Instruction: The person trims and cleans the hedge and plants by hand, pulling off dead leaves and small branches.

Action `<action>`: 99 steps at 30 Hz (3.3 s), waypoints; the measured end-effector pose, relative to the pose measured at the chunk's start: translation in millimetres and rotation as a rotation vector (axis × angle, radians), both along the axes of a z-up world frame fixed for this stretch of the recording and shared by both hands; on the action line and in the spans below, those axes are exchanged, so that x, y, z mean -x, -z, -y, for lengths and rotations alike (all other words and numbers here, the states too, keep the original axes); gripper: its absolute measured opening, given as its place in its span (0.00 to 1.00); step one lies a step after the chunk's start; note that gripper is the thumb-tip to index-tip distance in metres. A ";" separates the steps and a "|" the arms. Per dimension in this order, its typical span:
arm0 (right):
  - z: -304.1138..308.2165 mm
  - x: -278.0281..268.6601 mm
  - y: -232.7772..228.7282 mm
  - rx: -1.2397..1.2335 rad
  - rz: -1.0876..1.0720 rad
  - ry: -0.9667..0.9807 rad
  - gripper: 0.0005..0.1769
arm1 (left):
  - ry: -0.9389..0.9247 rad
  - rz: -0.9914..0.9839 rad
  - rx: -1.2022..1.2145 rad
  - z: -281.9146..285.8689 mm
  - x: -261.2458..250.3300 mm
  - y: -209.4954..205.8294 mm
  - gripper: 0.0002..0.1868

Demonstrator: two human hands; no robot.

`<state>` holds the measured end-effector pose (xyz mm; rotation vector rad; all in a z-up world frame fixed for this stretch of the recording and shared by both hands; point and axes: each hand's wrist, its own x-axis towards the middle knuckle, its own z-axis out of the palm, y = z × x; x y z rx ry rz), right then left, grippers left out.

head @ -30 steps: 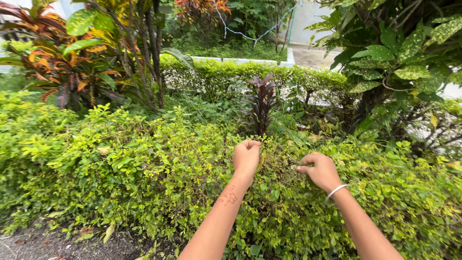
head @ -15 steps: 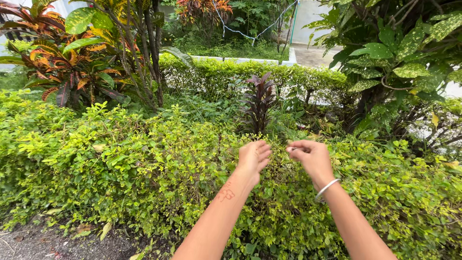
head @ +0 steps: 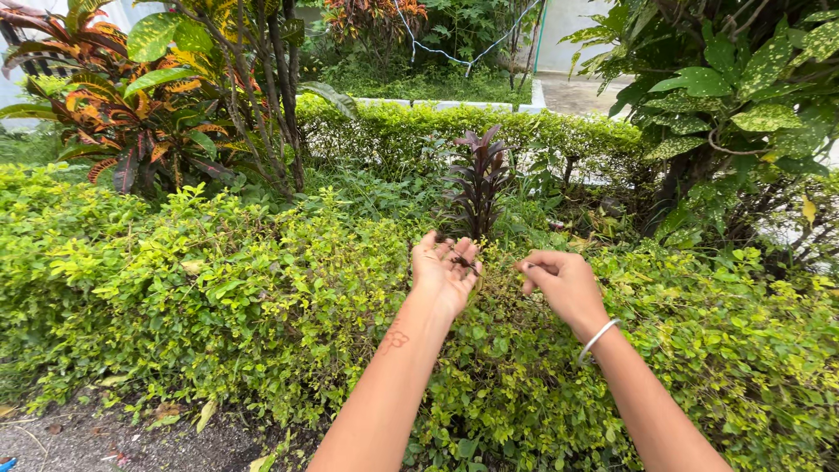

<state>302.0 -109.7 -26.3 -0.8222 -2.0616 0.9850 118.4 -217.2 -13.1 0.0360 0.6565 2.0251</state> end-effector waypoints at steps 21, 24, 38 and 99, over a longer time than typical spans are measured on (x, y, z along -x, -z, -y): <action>-1.7 2.3 -0.1 -0.272 0.386 -0.181 0.11 | -0.167 0.201 0.081 27.1 7.0 -23.8 0.45; -1.0 -10.8 -9.0 -0.225 0.581 -0.318 0.15 | -0.164 0.122 0.134 22.1 0.6 -23.4 0.44; 25.3 -33.9 -5.4 -0.391 1.056 -0.362 0.07 | -0.132 0.029 0.154 8.1 -19.3 -20.2 0.45; -12.4 -21.2 41.2 0.308 0.476 -0.335 0.12 | 0.353 -0.119 0.464 17.4 -22.9 40.5 0.11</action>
